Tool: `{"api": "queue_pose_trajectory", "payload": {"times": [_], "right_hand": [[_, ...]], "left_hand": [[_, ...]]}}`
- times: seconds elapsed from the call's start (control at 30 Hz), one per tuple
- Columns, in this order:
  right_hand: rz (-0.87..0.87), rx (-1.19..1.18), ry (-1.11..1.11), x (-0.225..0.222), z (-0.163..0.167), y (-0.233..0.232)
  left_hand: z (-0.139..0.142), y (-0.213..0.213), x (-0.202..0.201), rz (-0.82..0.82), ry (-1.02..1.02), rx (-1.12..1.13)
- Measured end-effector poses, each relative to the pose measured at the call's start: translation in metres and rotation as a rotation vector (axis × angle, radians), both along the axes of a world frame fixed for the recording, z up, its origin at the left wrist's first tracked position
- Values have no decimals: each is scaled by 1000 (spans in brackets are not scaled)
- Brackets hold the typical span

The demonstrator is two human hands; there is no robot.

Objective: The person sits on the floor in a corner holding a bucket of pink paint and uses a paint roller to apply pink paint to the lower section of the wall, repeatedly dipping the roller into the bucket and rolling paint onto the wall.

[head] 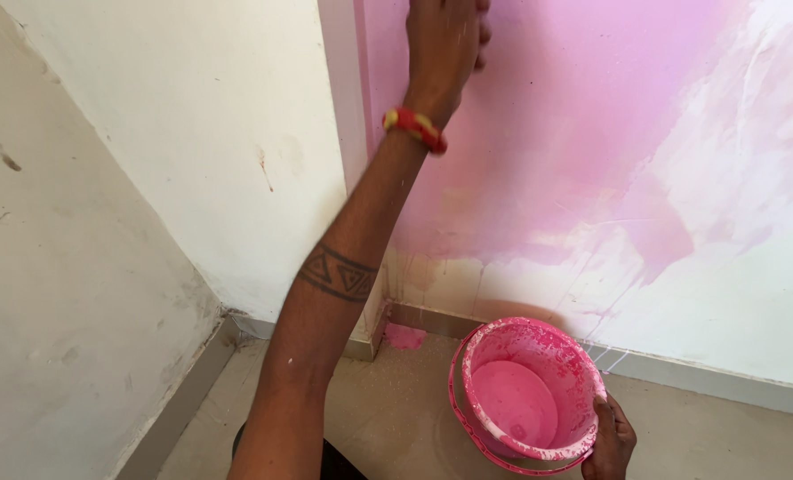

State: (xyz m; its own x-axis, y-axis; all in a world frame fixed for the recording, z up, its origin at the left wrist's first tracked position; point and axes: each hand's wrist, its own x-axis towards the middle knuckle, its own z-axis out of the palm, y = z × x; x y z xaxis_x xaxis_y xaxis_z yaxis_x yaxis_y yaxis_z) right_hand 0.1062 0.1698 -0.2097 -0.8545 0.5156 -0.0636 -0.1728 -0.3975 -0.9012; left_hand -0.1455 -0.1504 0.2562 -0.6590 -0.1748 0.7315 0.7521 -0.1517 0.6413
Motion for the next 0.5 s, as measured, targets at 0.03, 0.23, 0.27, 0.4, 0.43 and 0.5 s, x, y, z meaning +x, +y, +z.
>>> {"api": "queue_pose_trajectory", "payload": {"times": [0.03, 0.23, 0.27, 0.4, 0.43, 0.5], "right_hand": [[-3, -5, 8, 0, 0, 1], [35, -9, -20, 6, 6, -1], [35, -6, -12, 6, 8, -2], [36, 1, -6, 8, 9, -4], [38, 3, -3, 8, 9, -4], [37, 9, 3, 8, 8, -4]], "left_hand": [[-7, -2, 9, -2, -49, 23], [-70, -10, 57, 108, -32, -15], [-91, -9, 65, 109, -52, -19], [-197, -6, 101, 41, -280, -13], [-221, -5, 110, 13, -358, -3], [-259, -5, 123, -21, -494, 17]]}}
